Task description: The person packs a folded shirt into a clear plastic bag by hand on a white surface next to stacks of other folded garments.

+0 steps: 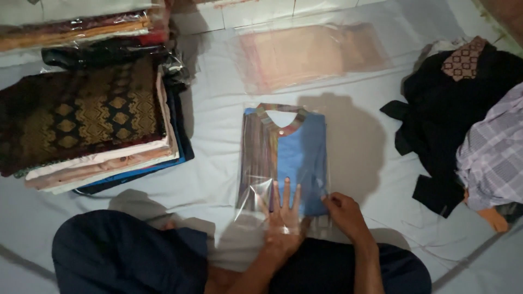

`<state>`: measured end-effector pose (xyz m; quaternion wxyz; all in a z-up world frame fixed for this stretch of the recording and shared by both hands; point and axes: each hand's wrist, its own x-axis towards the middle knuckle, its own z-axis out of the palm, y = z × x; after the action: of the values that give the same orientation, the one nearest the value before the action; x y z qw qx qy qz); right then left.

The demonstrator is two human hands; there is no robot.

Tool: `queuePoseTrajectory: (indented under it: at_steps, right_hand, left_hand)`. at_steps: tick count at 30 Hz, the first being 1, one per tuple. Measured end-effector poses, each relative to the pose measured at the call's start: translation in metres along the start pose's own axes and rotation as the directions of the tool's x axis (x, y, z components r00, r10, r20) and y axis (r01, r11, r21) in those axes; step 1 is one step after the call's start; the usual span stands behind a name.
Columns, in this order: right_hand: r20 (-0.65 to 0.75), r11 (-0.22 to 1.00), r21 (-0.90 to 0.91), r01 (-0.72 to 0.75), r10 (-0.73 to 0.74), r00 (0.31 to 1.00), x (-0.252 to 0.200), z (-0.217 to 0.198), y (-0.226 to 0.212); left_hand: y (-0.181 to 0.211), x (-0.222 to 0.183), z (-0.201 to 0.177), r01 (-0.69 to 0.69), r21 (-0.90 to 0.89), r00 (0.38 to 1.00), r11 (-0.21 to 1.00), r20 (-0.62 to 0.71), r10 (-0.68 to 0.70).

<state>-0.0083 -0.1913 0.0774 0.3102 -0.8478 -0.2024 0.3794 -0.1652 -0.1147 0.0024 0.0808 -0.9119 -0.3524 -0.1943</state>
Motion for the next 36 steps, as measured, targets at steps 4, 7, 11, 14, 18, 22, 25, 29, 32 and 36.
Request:
queuePoseTrajectory:
  at_steps: [4, 7, 11, 14, 18, 22, 25, 29, 32, 36]
  right_hand:
    - [0.013, 0.998, -0.056, 0.017, -0.016, 1.0, -0.003, -0.002, 0.0]
    - [0.01, 0.998, -0.041, 0.037, -0.037, 0.999, 0.0, 0.0, 0.005]
    - [0.024, 1.0, -0.023, -0.017, 0.017, 1.0, -0.008, -0.004, -0.009]
    - [0.024, 0.999, -0.023, -0.049, 0.05, 0.998, -0.01, -0.005, -0.012]
    - [0.003, 1.0, 0.0, 0.017, -0.017, 1.0, 0.002, -0.001, 0.004]
    - [-0.015, 0.999, 0.011, 0.043, -0.043, 0.999, 0.008, 0.002, 0.013]
    - [-0.049, 0.993, -0.008, 0.121, -0.121, 0.991, 0.008, 0.002, 0.013]
    - [-0.067, 0.977, 0.139, 0.159, -0.151, 0.986, 0.02, 0.015, 0.028]
    - [-0.055, 0.986, 0.116, 0.118, -0.112, 0.992, 0.002, 0.014, -0.001]
    - [0.025, 0.969, 0.218, 0.117, -0.126, 0.992, -0.004, 0.007, -0.003]
  left_hand:
    - [-0.002, 0.011, -0.032, 0.174, -0.35, 0.857, 0.921, 0.514, 0.033]
    - [-0.001, -0.004, -0.005, 0.029, -0.162, 0.96, 0.986, 0.281, 0.018]
    - [-0.006, -0.022, -0.028, -0.041, -0.488, 0.987, 0.872, 0.118, 0.112]
    - [-0.009, -0.037, -0.022, -0.061, -0.359, 0.971, 0.931, 0.195, 0.139]
    - [-0.019, -0.045, -0.062, 0.032, -0.493, 0.858, 0.869, 0.46, 0.229]
    - [-0.057, -0.018, -0.113, 0.378, -0.625, 0.463, 0.683, 0.766, 0.446]
    - [-0.072, 0.04, -0.151, 0.364, -0.692, 0.55, 0.623, 0.7, 0.456]
    - [-0.06, 0.104, -0.144, 0.115, -0.626, 0.837, 0.772, 0.479, 0.264]
    - [-0.021, 0.129, -0.109, 0.059, -0.6, 0.864, 0.798, 0.431, 0.26]
    - [0.031, 0.149, -0.006, 0.082, -0.376, 0.833, 0.923, 0.535, 0.144]
